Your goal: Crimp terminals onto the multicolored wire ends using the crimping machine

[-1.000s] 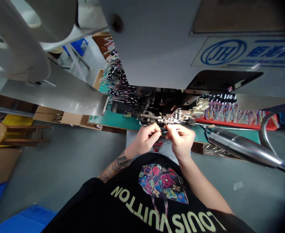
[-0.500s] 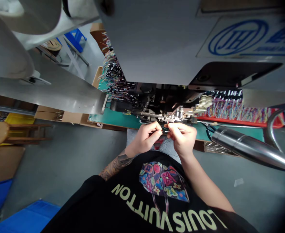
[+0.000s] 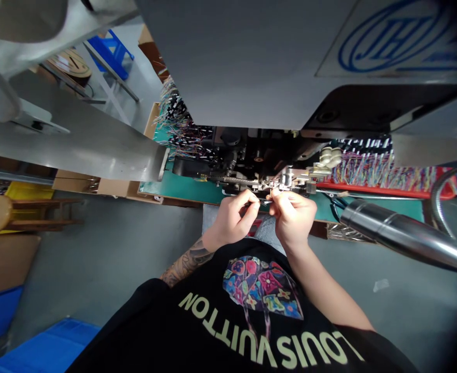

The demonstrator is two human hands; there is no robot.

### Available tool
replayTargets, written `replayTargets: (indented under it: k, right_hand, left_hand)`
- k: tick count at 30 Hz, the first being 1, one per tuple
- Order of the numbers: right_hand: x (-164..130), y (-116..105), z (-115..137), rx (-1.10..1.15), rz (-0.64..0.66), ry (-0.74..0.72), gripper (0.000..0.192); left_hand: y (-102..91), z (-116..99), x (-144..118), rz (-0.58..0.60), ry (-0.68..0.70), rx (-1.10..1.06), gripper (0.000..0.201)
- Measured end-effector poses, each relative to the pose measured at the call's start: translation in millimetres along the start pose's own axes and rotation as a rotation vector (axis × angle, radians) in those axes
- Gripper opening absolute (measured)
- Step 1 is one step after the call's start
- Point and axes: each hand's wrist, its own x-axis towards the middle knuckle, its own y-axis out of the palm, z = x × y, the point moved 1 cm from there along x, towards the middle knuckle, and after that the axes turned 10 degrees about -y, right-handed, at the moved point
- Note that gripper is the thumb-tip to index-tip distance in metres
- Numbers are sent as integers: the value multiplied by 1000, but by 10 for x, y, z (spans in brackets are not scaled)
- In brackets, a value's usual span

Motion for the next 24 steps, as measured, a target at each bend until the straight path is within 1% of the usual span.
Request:
replayTargets:
  k: [6,10,12,14,15,17,19,21,22,24]
  right_hand:
    - [5,29,40,-20,-13,-24,38]
    - [6,40,78,-65,-28,-30,36]
    - [20,33,96,-69,4,-24,38]
    - [39,14,99,-46,82,2,40]
    - [47,-1,93,-25,124,22,40]
    - [51,-40,71,17,184,61,39]
    - [42,-82,45,29,204,80,40]
    - [23,-110,26,7,204,74,41]
    - [13,-117,20,-9,196,60,41]
    - [-4,-116,11,-40,161,24,40]
  left_hand:
    - [3,19,-9,-45,46,40,21]
    - [-16,-2,-24,-69,88,147,22]
    - [-38,-19,-20,-89,142,205,23]
    - [-63,-31,-8,-87,179,209,23]
    - [-76,-33,0,-68,167,181,23]
    - [-96,-29,19,1,65,73,25]
    - [-107,-25,38,82,-81,-65,30]
    - [-111,-32,52,131,-177,-174,35]
    - [-110,-39,58,138,-192,-200,36]
    - [-102,-59,61,123,-170,-193,35]
